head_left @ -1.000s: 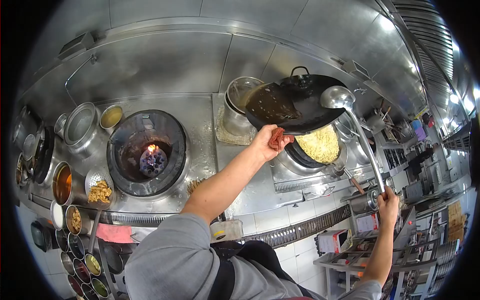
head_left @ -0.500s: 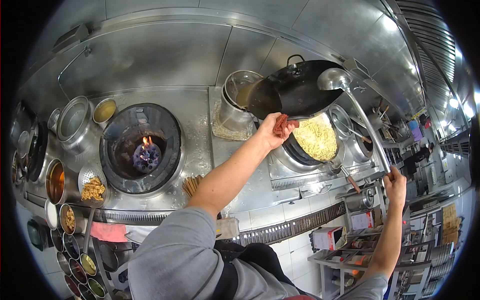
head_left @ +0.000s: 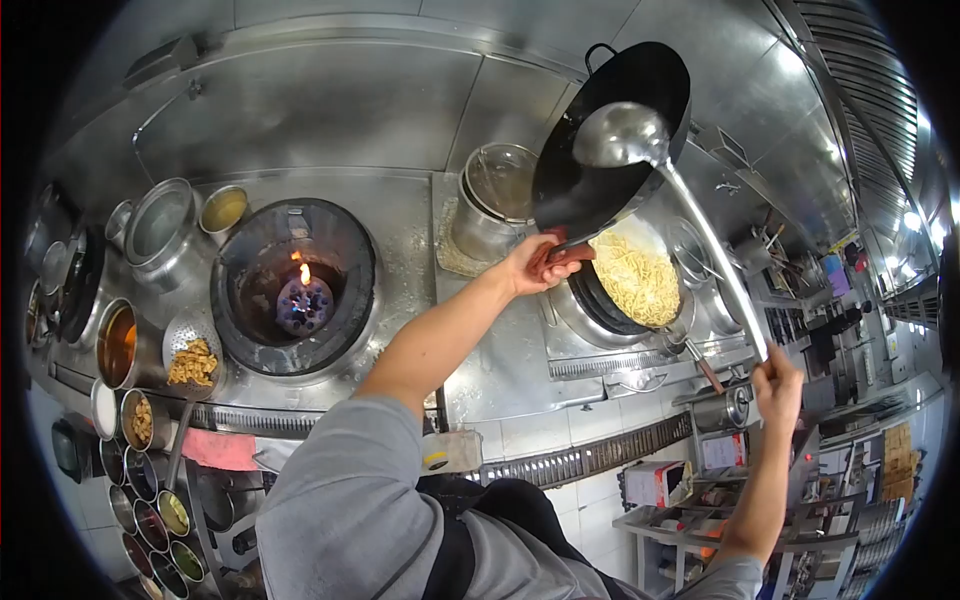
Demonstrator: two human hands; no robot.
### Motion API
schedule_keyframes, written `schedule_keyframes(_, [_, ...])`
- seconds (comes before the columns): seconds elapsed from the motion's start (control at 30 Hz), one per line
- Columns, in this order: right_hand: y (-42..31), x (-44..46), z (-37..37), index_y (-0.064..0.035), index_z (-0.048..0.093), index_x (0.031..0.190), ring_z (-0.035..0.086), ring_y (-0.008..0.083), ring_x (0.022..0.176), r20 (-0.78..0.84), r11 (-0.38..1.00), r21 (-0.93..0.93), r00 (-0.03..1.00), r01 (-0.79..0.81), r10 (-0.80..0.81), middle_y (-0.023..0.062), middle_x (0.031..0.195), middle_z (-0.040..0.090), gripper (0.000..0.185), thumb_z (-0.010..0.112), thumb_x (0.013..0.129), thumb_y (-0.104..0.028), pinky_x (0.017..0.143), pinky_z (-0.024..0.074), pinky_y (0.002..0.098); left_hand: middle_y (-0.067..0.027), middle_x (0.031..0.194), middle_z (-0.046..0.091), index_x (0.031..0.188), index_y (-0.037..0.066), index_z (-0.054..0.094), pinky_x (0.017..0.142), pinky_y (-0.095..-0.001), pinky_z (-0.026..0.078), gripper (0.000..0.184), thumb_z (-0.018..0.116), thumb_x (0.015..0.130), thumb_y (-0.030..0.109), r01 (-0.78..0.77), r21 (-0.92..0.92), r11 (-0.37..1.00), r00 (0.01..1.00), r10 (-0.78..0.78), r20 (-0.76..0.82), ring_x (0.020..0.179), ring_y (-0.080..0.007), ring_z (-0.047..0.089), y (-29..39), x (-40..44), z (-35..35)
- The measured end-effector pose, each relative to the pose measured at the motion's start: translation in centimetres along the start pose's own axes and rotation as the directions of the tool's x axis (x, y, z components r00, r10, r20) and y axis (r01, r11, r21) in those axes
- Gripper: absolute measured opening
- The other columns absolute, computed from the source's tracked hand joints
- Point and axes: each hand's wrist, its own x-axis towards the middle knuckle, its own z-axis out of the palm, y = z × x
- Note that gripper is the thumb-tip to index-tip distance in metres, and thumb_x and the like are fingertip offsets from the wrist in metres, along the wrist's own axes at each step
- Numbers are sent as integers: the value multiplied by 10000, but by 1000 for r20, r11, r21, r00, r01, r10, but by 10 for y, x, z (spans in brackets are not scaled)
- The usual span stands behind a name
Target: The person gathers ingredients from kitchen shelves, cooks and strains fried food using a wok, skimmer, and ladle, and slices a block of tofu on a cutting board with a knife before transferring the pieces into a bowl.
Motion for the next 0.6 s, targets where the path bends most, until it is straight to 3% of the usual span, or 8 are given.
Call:
schedule_keyframes(0.1, [-14,-45,40,45,637,991,364,60,530,36,977,211,999,-12,5,-6,580,398,232,607,769,-12,466,307,252,-180,951,589,1292,-104,462,428,-203,376,523,409,875,206,-75,7,997,992,76,-100,584,-133,445,-1,-64,2])
schedule_keyframes(0.17, [-18,-78,79,50,605,897,351,62,547,74,954,299,997,-40,19,-27,589,392,141,615,772,-14,474,294,252,-207,1036,615,1251,-87,491,443,-220,384,497,456,844,195,-249,141,958,811,285,-510,599,-137,451,-14,-119,18])
schedule_keyframes(0.2, [-14,-100,106,42,597,868,347,60,554,91,927,368,995,-64,33,-33,597,394,114,626,776,-18,478,288,249,-214,1081,628,1198,-54,520,456,-240,396,442,502,807,150,-292,134,947,814,320,-484,630,-148,485,-25,-149,0])
schedule_keyframes(0.33, [-29,-183,215,5,593,868,380,47,525,381,594,712,916,-375,122,-40,605,426,89,644,803,-27,461,299,226,-173,943,675,1077,-1,547,530,-306,480,313,530,781,97,-393,419,819,509,573,-642,742,-227,656,-87,-279,4])
schedule_keyframes(0.37, [-54,-196,226,-5,586,882,402,44,503,475,482,738,871,-473,128,-39,601,442,88,639,816,-28,446,312,219,-173,943,675,1077,-1,547,530,-306,480,313,530,781,97,-412,436,800,447,595,-668,742,-227,656,-100,-309,8])
schedule_keyframes(0.43, [-92,-210,254,-13,561,898,440,55,451,557,428,724,825,-541,100,-21,588,472,93,622,827,-16,402,341,217,-182,927,671,1064,11,548,550,-320,500,291,534,788,101,-437,439,785,264,578,-772,757,-242,654,-111,-358,11])
schedule_keyframes(0.5, [-127,-209,265,-9,546,885,460,87,423,667,426,658,743,-620,51,2,581,480,68,604,851,-19,381,365,236,-139,906,676,1070,49,555,559,-330,515,265,524,814,110,-433,441,786,246,574,-781,731,-221,644,-111,-404,8])
schedule_keyframes(0.6, [-166,-200,280,-1,536,904,471,102,408,744,429,618,667,-658,-48,16,578,499,119,624,825,13,372,373,245,-128,903,678,1034,51,585,573,-306,511,210,504,849,107,-416,477,774,113,565,-817,704,-211,634,-103,-463,-8])
